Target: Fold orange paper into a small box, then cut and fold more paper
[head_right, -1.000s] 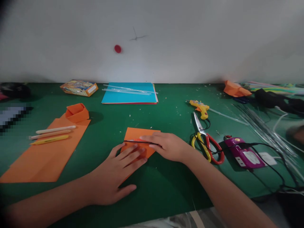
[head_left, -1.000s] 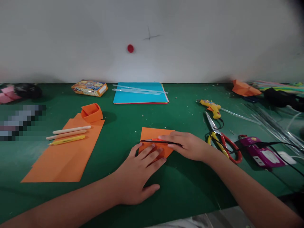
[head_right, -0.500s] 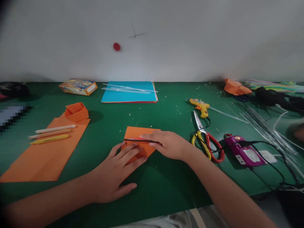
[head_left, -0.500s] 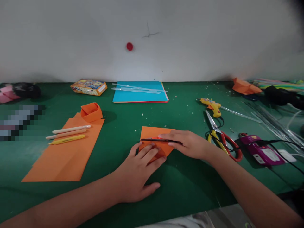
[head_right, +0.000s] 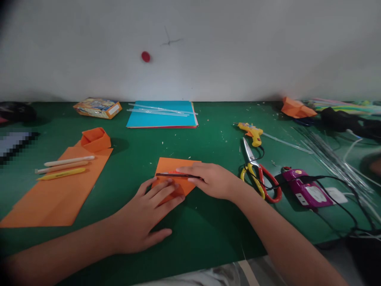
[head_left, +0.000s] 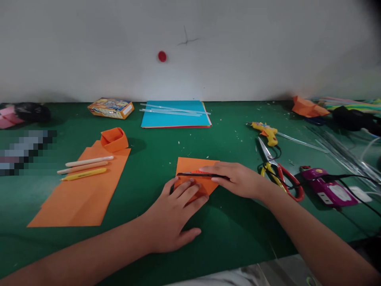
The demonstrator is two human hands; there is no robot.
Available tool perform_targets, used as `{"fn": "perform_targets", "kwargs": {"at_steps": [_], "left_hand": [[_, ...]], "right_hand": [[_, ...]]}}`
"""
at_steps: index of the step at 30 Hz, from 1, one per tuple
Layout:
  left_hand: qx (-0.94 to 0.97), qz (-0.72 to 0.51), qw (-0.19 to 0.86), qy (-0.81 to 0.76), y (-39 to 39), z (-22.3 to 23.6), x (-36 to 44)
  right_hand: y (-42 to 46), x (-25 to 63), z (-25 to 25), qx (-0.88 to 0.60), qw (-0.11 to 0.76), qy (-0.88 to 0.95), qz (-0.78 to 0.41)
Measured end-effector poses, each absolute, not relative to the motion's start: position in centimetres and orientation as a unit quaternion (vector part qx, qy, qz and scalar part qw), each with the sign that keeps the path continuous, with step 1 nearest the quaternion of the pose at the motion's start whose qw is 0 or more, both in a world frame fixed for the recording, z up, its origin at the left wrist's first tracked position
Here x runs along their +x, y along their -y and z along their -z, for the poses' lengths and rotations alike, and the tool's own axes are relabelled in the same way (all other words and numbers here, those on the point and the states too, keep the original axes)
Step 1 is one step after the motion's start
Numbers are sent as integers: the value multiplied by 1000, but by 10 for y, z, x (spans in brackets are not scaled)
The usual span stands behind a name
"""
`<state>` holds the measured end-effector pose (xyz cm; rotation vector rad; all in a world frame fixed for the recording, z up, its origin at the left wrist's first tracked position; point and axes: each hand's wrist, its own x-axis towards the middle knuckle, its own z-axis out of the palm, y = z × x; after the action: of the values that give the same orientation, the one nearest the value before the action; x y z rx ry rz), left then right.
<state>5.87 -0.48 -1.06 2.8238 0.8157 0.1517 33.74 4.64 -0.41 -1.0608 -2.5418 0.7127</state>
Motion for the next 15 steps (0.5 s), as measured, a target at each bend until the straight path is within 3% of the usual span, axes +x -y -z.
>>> {"fn": "perform_targets", "kwargs": {"at_steps": [15], "left_hand": [[956,-53,101,-272,4,12,57]], "right_hand": [[-47,338,3,-370,150,882,-249]]}}
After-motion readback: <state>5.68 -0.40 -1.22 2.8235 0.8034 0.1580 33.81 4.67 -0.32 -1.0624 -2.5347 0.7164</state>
